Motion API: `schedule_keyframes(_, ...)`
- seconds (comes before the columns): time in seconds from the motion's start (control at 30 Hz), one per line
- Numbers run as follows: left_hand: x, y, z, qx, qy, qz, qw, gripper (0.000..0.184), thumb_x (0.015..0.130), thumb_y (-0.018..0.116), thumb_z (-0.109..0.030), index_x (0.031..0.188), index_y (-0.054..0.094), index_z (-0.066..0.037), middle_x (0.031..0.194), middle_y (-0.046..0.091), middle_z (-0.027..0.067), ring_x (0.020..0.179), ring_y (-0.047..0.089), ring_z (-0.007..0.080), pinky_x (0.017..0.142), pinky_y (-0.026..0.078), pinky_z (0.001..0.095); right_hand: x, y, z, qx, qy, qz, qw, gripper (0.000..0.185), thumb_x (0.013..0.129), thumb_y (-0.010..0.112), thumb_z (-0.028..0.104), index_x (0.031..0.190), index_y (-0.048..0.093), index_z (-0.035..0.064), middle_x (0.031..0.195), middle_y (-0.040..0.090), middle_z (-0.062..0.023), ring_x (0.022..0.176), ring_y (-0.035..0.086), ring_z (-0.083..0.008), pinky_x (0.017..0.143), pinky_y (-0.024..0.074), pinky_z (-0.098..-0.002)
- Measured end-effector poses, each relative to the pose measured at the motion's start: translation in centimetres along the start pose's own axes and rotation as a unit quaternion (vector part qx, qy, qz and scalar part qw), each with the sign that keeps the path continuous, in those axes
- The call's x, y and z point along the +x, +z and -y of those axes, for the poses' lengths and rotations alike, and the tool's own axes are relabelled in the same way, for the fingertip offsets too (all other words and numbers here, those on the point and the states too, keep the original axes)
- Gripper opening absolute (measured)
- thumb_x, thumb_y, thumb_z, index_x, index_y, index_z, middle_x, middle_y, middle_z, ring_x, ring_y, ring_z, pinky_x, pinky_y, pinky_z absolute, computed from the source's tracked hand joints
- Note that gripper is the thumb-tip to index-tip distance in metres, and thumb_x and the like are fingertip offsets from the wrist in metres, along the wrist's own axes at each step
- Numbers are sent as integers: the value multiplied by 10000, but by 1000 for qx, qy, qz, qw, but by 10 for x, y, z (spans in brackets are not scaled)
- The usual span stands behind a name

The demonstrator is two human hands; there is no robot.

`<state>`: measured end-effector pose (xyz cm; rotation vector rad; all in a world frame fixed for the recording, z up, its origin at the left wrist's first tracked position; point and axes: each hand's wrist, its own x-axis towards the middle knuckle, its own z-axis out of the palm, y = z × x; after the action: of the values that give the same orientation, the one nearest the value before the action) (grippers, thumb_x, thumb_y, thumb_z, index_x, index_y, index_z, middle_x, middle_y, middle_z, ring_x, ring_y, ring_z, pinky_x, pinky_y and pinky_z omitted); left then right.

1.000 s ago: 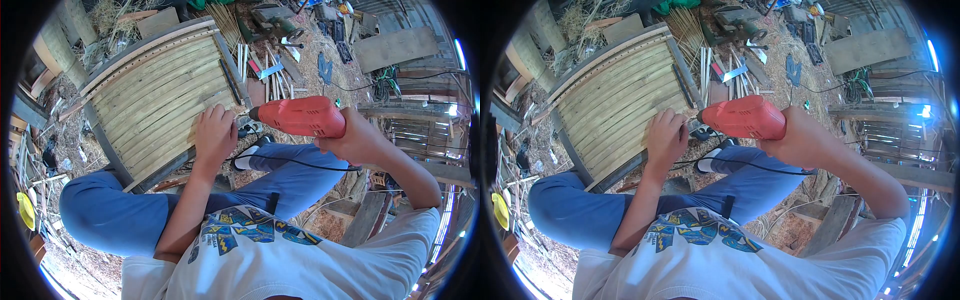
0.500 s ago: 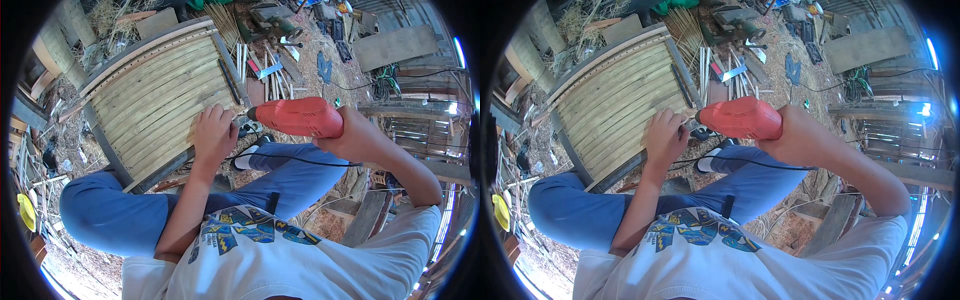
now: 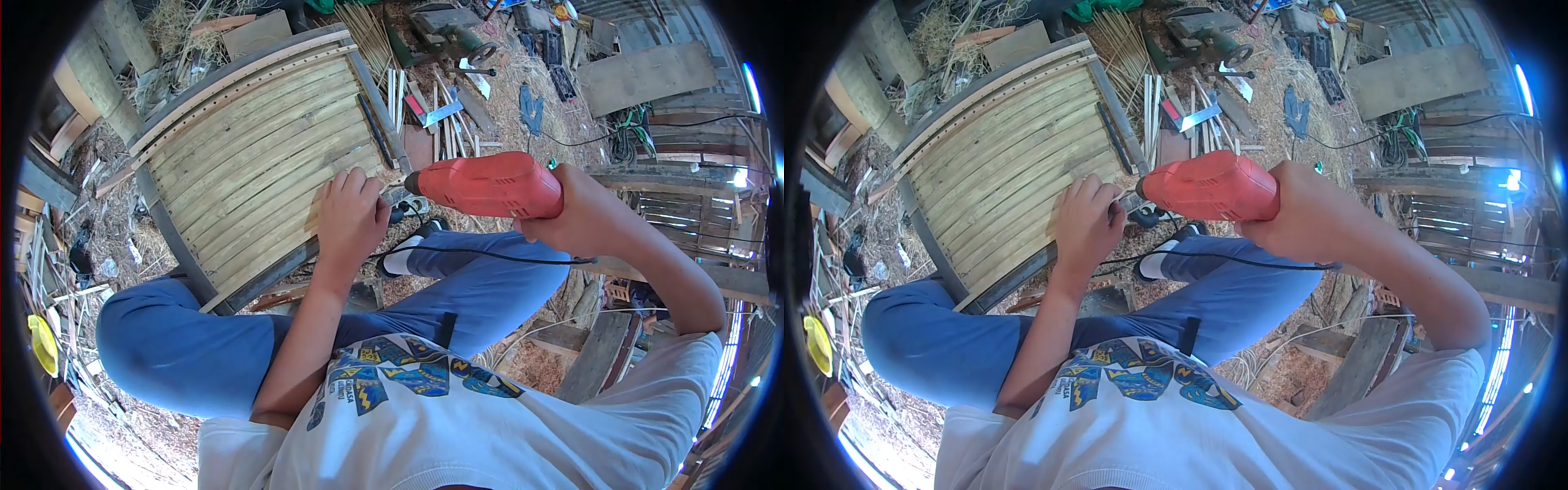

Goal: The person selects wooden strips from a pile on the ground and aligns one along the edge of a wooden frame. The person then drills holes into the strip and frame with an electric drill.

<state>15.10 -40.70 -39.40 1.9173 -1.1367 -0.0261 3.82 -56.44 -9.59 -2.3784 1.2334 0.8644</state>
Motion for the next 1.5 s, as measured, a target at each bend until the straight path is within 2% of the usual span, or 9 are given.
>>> schedule_keyframes(0.17, 1, 1, 2, -1, 5, 1, 1000, 238, 769, 781, -52, 984, 686, -89, 947, 579, 100, 946, 608, 337, 825, 481, 488, -6, 6, -1, -58, -36, -68, 995, 441, 832, 860, 301, 1070, 751, -55, 999, 775, -291, 974, 781, -443, 848, 602, -486)
schedule_keyframes(0.47, 0, 2, 3, 4, 0, 12, 1000, 204, 772, 783, -70, 943, 673, -81, 965, 577, 106, 973, 604, 335, 851, 485, 485, -2, 1, 0, -55, -43, -37, 997, 468, 833, 854, 306, 1092, 741, -67, 981, 778, -291, 973, 781, -451, 845, 601, -489)
schedule_keyframes(0.57, 0, 2, 2, 5, -3, 15, 1000, 189, 773, 782, -75, 920, 664, -75, 968, 575, 110, 987, 601, 335, 861, 483, 484, -3, 1, 6, -57, 18, -16, 998, 595, 819, 920, 322, 1209, 679, -58, 1071, 769, -270, 1030, 780, -401, 900, 586, -465)
schedule_keyframes(0.67, 0, 1, 2, 4, 2, 8, 1000, 223, 768, 783, -62, 968, 687, -88, 958, 581, 102, 960, 607, 337, 841, 487, 484, -3, 1, 5, -22, 32, 0, 999, 561, 821, 914, 309, 1202, 698, -42, 1020, 776, -244, 974, 785, -388, 879, 591, -458)
schedule_keyframes(0.87, 0, 2, 2, 3, 3, -2, 1000, 231, 769, 772, -50, 983, 700, -96, 948, 586, 95, 950, 611, 335, 833, 487, 482, 7, 15, -21, -30, -77, -40, 996, 395, 827, 842, 275, 1046, 762, -44, 942, 775, -282, 925, 778, -453, 821, 603, -490)
schedule_keyframes(1.07, 0, 3, 2, 5, 3, -2, 1000, 234, 772, 776, -56, 990, 705, -97, 951, 593, 95, 951, 614, 333, 837, 486, 482, 1, 9, -6, 6, -95, -32, 995, 293, 826, 816, 221, 956, 776, -39, 831, 751, -285, 843, 764, -464, 768, 594, -501)
schedule_keyframes(1.17, -1, 3, 2, 6, 4, -2, 1000, 240, 772, 782, -60, 997, 707, -98, 953, 594, 95, 952, 615, 333, 837, 486, 482, 5, 7, -7, -33, -59, 10, 998, 374, 851, 875, 236, 1144, 790, 20, 933, 793, -217, 877, 789, -369, 831, 585, -458)
schedule_keyframes(1.27, 0, 2, 1, 4, 4, -2, 1000, 243, 773, 784, -63, 1000, 704, -96, 952, 594, 96, 951, 615, 334, 838, 486, 482, 6, 9, -9, -13, -84, -27, 996, 278, 831, 806, 199, 962, 777, -44, 821, 747, -284, 833, 761, -467, 754, 590, -507)
schedule_keyframes(1.5, 0, 1, 0, 10, 6, -3, 1000, 244, 772, 785, -51, 994, 689, -85, 952, 591, 98, 951, 613, 336, 840, 486, 482, 2, 8, -3, -15, -114, -53, 992, 272, 832, 814, 183, 977, 778, -45, 820, 751, -272, 828, 759, -465, 763, 589, -500)
